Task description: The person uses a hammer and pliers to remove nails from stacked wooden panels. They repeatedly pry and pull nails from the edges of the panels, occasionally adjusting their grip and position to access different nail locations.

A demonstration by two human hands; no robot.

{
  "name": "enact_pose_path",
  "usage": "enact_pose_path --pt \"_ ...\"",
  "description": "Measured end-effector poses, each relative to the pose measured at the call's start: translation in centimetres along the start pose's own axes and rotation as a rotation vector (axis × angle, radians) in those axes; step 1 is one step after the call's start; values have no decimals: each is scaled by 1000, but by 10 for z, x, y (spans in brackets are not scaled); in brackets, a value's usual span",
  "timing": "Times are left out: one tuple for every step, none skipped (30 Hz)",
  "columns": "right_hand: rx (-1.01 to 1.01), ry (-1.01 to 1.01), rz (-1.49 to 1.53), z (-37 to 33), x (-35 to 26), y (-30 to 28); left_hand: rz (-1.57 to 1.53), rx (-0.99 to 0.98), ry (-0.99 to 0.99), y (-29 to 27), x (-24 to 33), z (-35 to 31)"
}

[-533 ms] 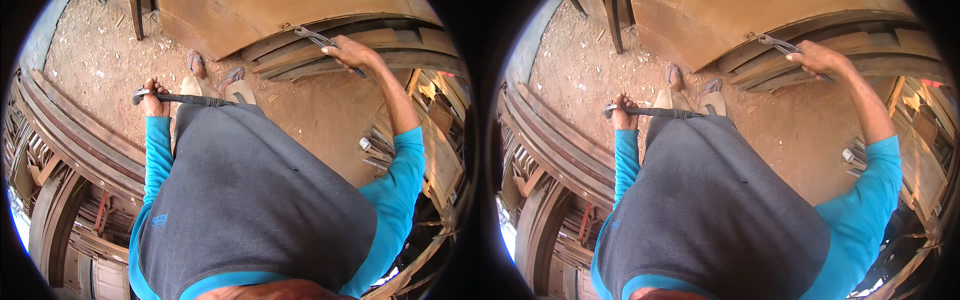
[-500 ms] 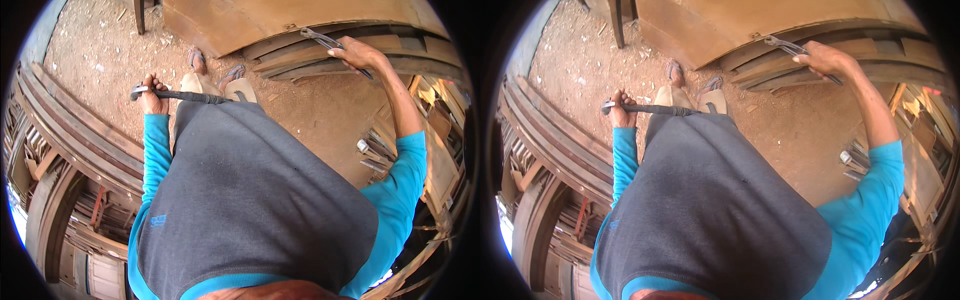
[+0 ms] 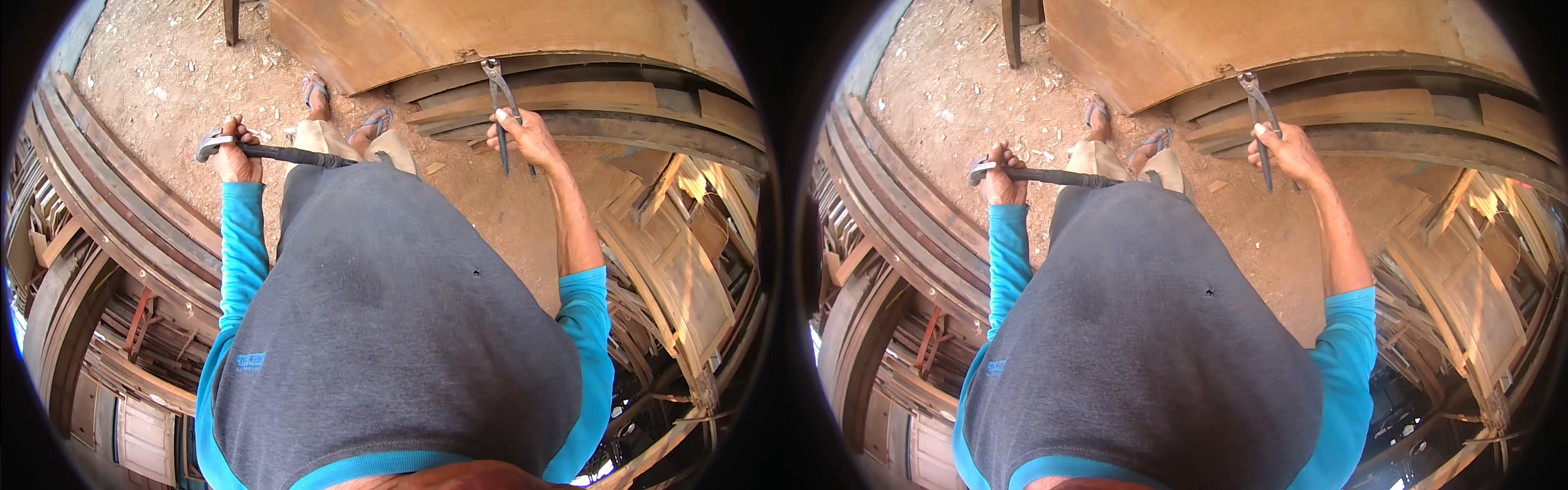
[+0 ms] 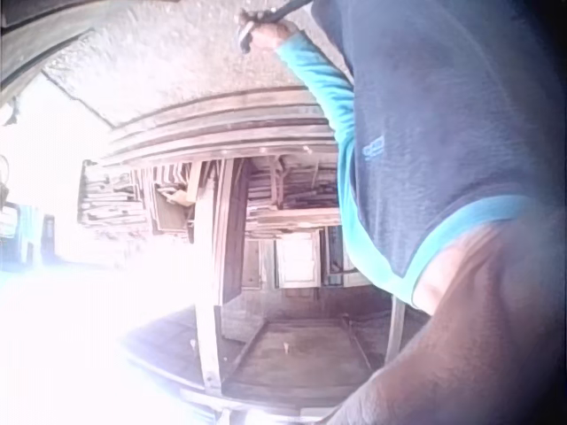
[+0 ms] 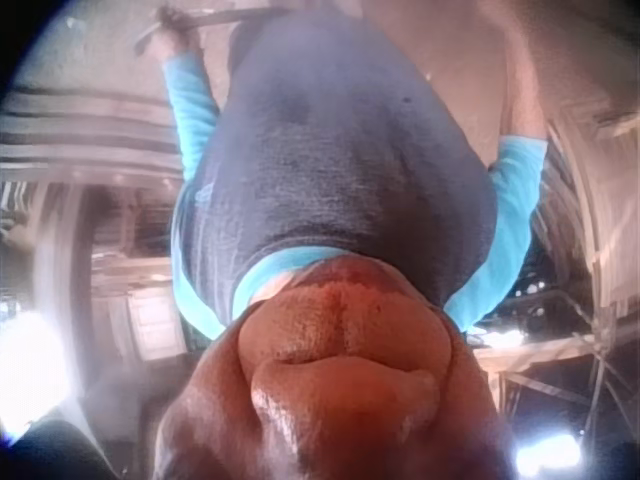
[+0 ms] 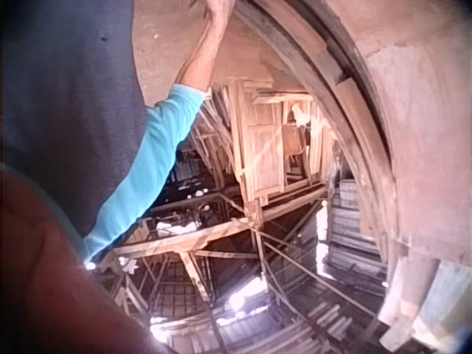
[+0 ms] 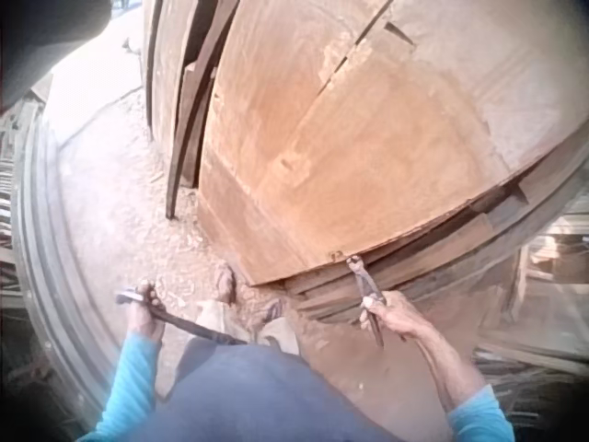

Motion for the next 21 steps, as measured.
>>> enact_pose_path --pt "19 0 20 1 -2 2 19 6 26 6 2 -7" --pt "-3 -3 66 2 -1 6 15 12 18 8 -1 -11" --pt "-26 -6 112 4 1 9 11 18 11 8 -5 -15" --pt "-49 -10 156 5 1 15 6 25 4 9 -8 -18" --pt "-37 9 170 -3 -7 20 11 34 -3 12 -10 -22" --pt "-64 6 207 -5 -7 24 24 34 -5 15 -11 -26" --pt "-91 2 243 -6 -6 26 37 35 -6 17 -12 -29" --pt "-119 -5 272 -6 -7 28 44 40 -5 18 -13 -30" --pt "-125 7 303 -9 -9 27 43 32 4 18 -14 -30" --pt "-113 18 265 -12 -13 24 42 25 15 18 -14 -29" --pt "-98 29 231 -18 -17 20 43 14 23 19 -14 -26" --pt "-84 41 196 -23 -23 16 46 15 22 20 -14 -26" --pt "-39 79 83 -27 -28 11 48 17 22 20 -13 -25" --pt "-41 115 27 -30 -33 8 55 12 16 21 -11 -21" --pt "-46 153 -34 -32 -37 1 54 11 10 19 -12 -18" --pt "-51 190 -95 -34 -42 -4 53 10 5 18 -11 -15" --pt "-54 223 -135 -36 -48 -9 49 14 -1 15 -11 -12" --pt "-29 242 -274 -40 -59 -17 43 21 -18 11 -12 -8" --pt "-5 261 -412 -46 -74 -27 38 27 -36 8 -13 -4" --pt "22 285 -548 -56 -87 -38 33 28 -59 4 -13 -1" --pt "1 284 -687 -57 -99 -49 17 13 -71 1 -13 2"
Point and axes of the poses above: each hand's wrist, its own z-axis towards the middle knuckle, its own y-axis out of the palm, x = y × z, the point moved 7 cm from there along z, towards the middle knuckle, and after that the axes turned 11 degrees about y, right-handed, at the moved point
